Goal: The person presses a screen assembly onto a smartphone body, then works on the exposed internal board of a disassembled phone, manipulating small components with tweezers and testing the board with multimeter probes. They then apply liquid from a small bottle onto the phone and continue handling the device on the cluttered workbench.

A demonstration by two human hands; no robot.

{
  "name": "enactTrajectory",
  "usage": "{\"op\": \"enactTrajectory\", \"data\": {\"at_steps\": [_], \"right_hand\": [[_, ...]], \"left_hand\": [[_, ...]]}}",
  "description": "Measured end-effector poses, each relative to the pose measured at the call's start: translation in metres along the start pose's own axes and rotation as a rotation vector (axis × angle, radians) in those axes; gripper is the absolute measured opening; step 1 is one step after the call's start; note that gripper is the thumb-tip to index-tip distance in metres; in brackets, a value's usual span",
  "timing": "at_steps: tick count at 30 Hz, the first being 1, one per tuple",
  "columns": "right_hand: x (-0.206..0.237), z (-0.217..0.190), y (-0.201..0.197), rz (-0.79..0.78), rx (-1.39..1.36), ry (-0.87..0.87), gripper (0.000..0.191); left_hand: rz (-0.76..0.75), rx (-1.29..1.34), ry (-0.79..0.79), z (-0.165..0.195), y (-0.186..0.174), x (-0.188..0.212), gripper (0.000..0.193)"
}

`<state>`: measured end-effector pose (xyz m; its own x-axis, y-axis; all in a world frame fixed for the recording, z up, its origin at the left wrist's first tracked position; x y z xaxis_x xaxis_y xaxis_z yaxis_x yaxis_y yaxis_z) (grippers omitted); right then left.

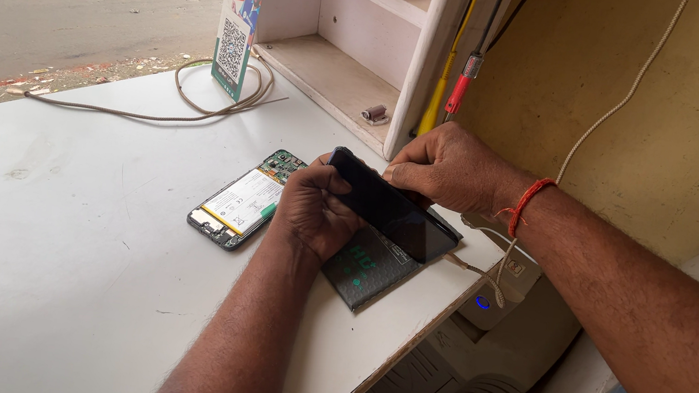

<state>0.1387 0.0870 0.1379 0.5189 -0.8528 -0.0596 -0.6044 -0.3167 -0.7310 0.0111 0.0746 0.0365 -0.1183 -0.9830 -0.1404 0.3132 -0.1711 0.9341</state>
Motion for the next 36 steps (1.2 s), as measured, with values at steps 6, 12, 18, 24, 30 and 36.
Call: {"op": "enactTrajectory", "data": {"at_steps": [6,12,18,24,30,36], "right_hand": [[0.0,-0.001,0.0,0.009,-0.006,0.003,0.023],[0.001,-0.006,0.001,-0.015,0.034,-0.013,0.024],[0.001,-0.001,0.001,-0.018,-0.082,-0.01,0.024],[-0.001,0.005,0.002,-0.012,-0.059,-0.006,0.025],[0.0,0.007,0.003,-0.022,-0.107,0.037,0.025],[0.002,0.002,0.002,-0.026,-0.039,0.025,0.025]], "left_hand": [[0.182,-0.055,0.008,0.0,-0.01,0.002,0.029],[0.336,-0.122,-0.017,-0.001,-0.012,0.009,0.032],[0.118,-0.031,0.007,0.0,-0.004,0.003,0.031],[0.253,-0.113,-0.002,-0.001,-0.008,0.007,0.03],[0.251,-0.061,0.001,-0.001,-0.005,0.008,0.027],[0.203,-0.063,-0.012,-0.001,-0.012,0.003,0.021]]}}
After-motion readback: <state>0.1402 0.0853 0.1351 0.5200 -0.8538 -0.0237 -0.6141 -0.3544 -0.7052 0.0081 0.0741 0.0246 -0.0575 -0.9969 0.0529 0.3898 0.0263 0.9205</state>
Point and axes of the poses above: each hand's wrist, its own x-axis away from the middle knuckle, its own y-axis out of the palm, z = x × y, the point moved 8 cm from there along -x, towards the middle knuckle, and after that the axes turned 6 degrees about z, right-handed, at the moved point
